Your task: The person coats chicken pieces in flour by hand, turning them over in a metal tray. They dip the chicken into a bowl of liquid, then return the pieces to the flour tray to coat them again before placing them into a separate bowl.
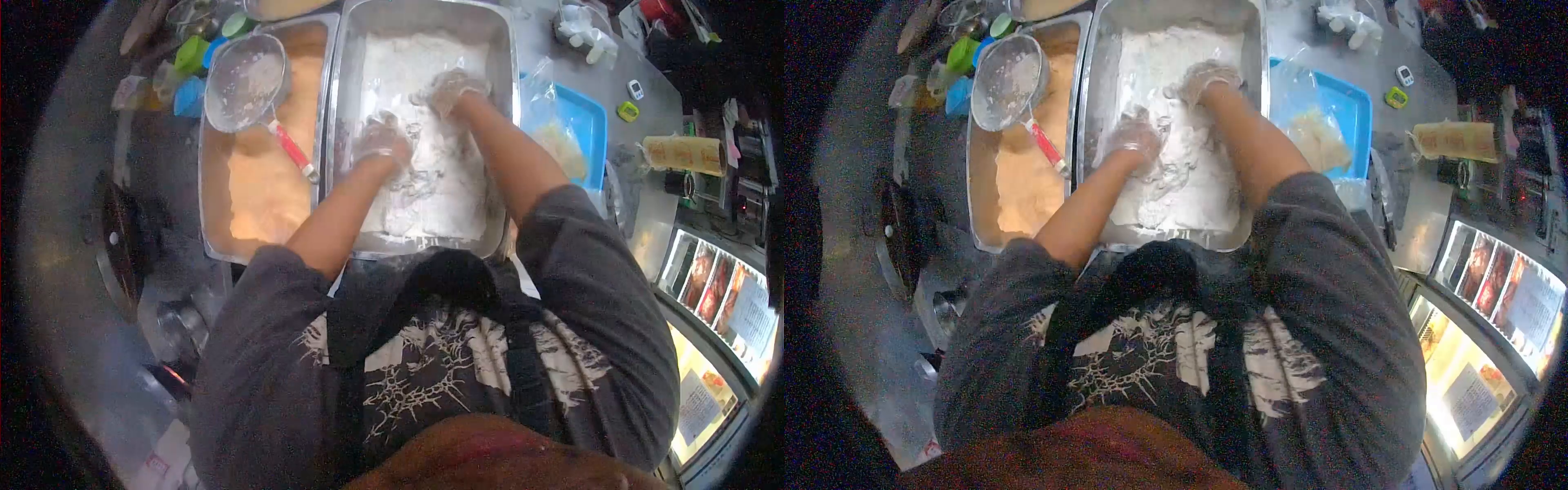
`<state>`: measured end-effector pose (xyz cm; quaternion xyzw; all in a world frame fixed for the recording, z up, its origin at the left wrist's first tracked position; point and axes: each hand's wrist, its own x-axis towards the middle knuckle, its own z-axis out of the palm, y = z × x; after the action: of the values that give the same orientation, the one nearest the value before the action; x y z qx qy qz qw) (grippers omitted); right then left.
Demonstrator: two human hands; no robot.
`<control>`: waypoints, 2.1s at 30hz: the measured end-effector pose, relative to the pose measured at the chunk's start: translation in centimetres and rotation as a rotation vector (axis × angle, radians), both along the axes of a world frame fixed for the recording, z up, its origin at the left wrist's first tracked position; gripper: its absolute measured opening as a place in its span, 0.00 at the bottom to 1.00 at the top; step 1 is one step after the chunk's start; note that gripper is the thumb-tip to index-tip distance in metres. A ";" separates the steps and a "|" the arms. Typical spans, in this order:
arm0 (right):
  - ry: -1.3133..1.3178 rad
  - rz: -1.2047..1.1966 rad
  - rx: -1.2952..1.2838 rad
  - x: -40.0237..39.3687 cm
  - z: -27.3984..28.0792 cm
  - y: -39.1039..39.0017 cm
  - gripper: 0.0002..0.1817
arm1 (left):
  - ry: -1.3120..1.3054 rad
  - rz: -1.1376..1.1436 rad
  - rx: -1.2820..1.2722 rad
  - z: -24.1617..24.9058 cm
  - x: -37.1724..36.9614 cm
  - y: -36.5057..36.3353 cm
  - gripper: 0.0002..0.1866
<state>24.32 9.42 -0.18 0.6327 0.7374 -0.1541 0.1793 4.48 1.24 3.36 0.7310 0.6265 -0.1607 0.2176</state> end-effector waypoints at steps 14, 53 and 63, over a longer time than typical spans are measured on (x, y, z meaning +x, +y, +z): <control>0.841 -1.094 -0.197 -3.0 5.8 -15.1 0.25 | -1.154 1.095 -0.943 3.4 -2.4 -2.7 0.21; 1.828 -1.542 -0.007 -1.6 8.2 -18.7 0.24 | -1.204 1.208 -0.133 -5.8 -4.1 4.0 0.29; 0.115 0.471 -0.531 -6.0 2.3 -22.0 0.08 | -0.243 -0.267 -0.547 1.9 -4.2 -8.0 0.23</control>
<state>18.36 -12.62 2.13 0.3673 0.8060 -0.3300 0.3263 0.23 -6.74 5.27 0.7351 0.4281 -0.2618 0.4559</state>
